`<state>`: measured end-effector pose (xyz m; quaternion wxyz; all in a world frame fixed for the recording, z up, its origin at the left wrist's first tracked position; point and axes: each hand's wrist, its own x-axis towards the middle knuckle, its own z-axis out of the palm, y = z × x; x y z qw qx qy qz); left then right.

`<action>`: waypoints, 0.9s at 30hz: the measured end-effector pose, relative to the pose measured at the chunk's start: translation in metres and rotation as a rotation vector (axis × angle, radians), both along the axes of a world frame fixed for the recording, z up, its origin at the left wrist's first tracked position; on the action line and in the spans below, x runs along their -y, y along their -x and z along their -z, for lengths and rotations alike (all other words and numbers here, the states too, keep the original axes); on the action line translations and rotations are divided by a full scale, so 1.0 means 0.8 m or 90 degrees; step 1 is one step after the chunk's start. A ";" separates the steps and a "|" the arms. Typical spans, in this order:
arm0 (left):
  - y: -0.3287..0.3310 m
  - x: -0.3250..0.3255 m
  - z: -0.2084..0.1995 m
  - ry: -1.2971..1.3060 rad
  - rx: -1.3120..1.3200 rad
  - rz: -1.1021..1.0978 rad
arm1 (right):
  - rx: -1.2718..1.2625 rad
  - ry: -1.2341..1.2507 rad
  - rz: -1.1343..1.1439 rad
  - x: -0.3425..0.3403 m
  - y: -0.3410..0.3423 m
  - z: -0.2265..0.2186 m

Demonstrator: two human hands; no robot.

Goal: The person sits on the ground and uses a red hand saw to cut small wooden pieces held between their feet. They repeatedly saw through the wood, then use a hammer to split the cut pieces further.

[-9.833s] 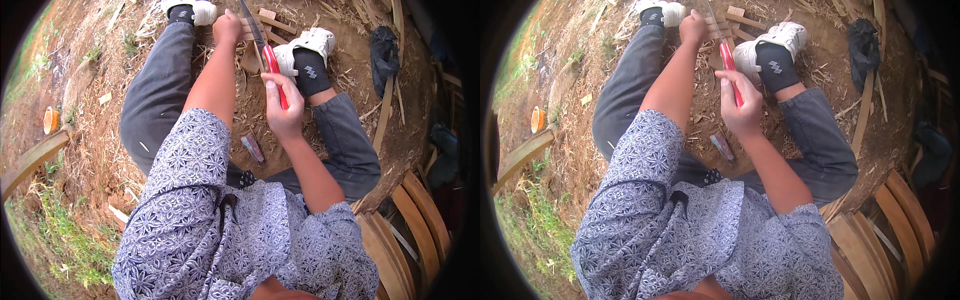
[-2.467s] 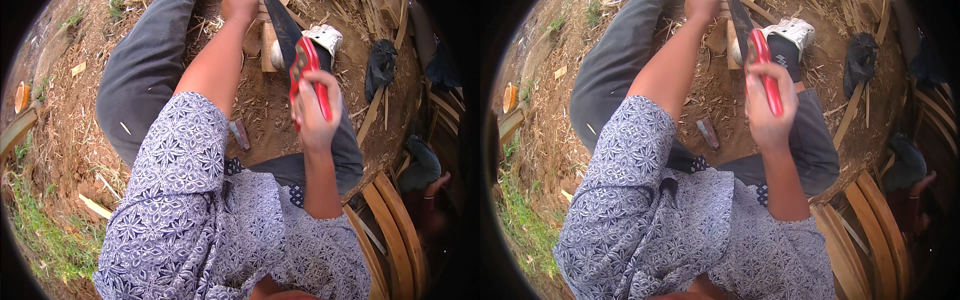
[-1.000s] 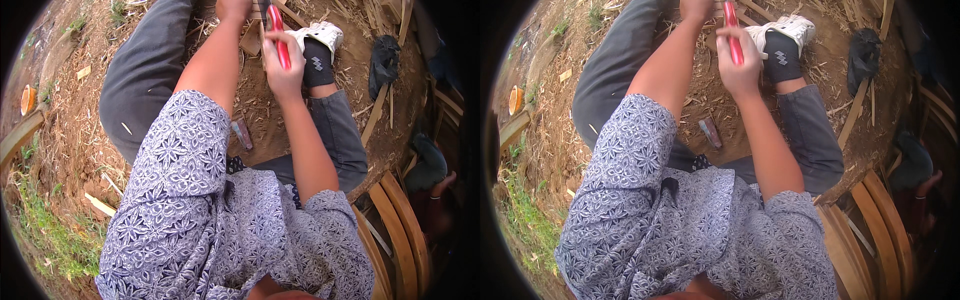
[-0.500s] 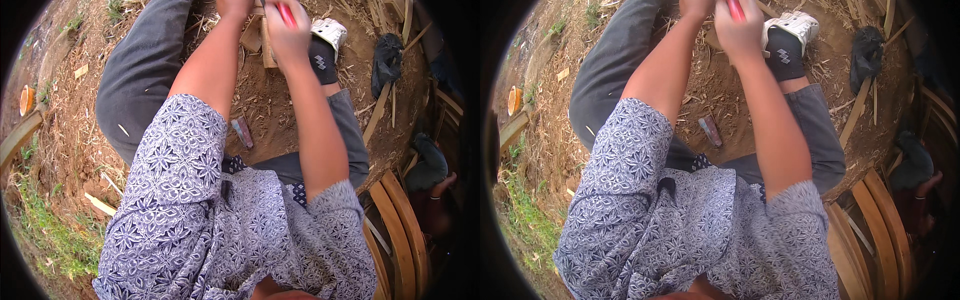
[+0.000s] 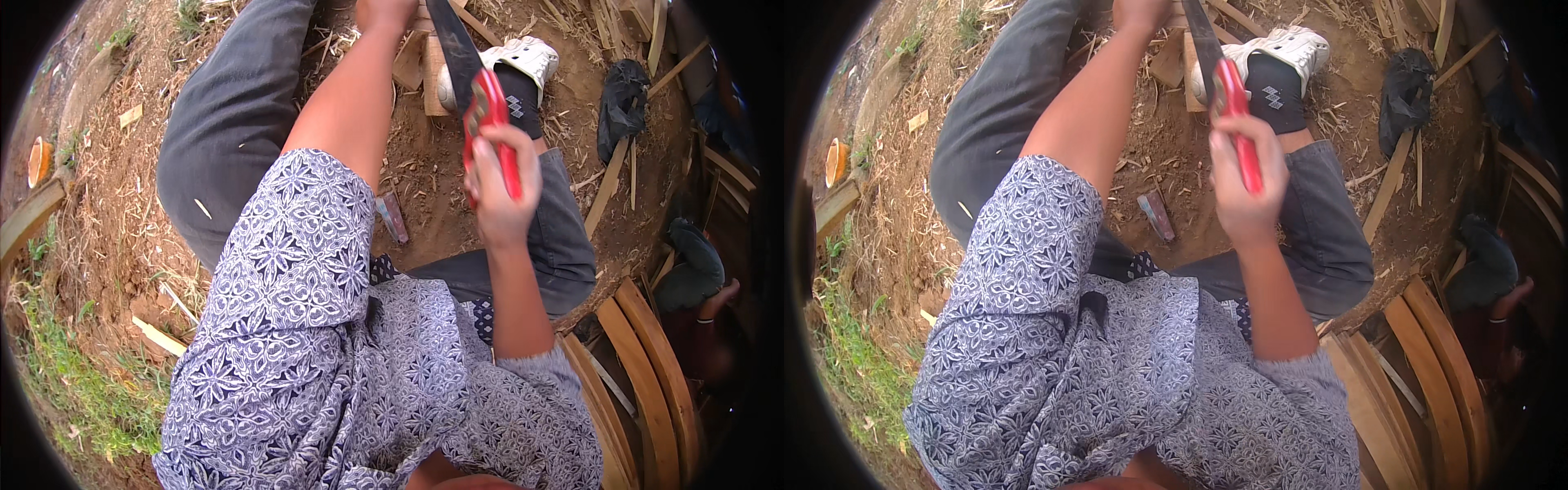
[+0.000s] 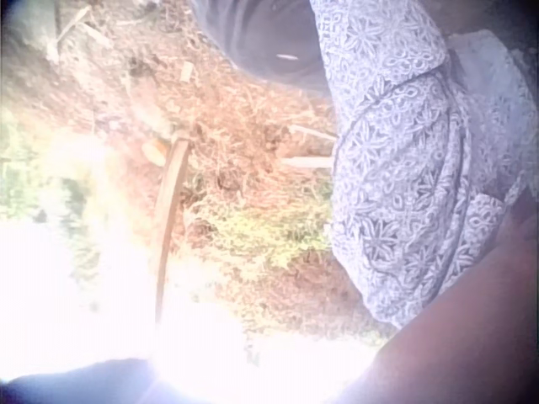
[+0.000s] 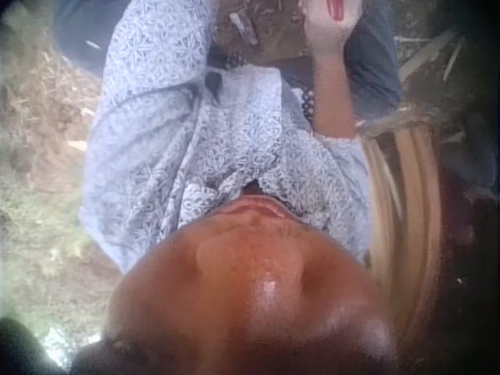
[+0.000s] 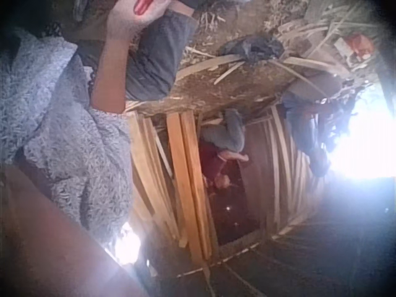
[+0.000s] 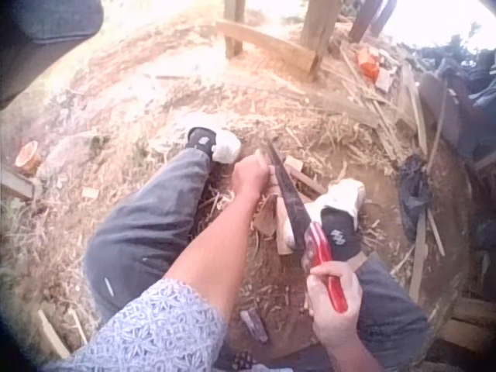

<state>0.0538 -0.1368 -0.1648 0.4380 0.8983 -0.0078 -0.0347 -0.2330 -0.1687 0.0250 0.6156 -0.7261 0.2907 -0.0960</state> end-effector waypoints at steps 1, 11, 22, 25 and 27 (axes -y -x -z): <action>0.001 0.004 -0.003 -0.003 0.009 0.004 | 0.008 -0.001 -0.006 0.002 0.011 -0.013; -0.001 0.012 0.003 -0.047 0.014 0.000 | 0.321 0.411 -0.066 0.033 -0.172 0.103; -0.004 0.003 -0.001 -0.028 -0.028 -0.019 | 0.113 0.139 -0.045 0.011 -0.070 0.071; -0.004 0.005 -0.001 -0.015 -0.021 -0.017 | 0.040 -0.079 -0.001 0.007 0.013 -0.002; -0.004 0.008 0.000 -0.012 -0.016 -0.014 | 0.047 -0.101 0.008 0.010 0.033 -0.026</action>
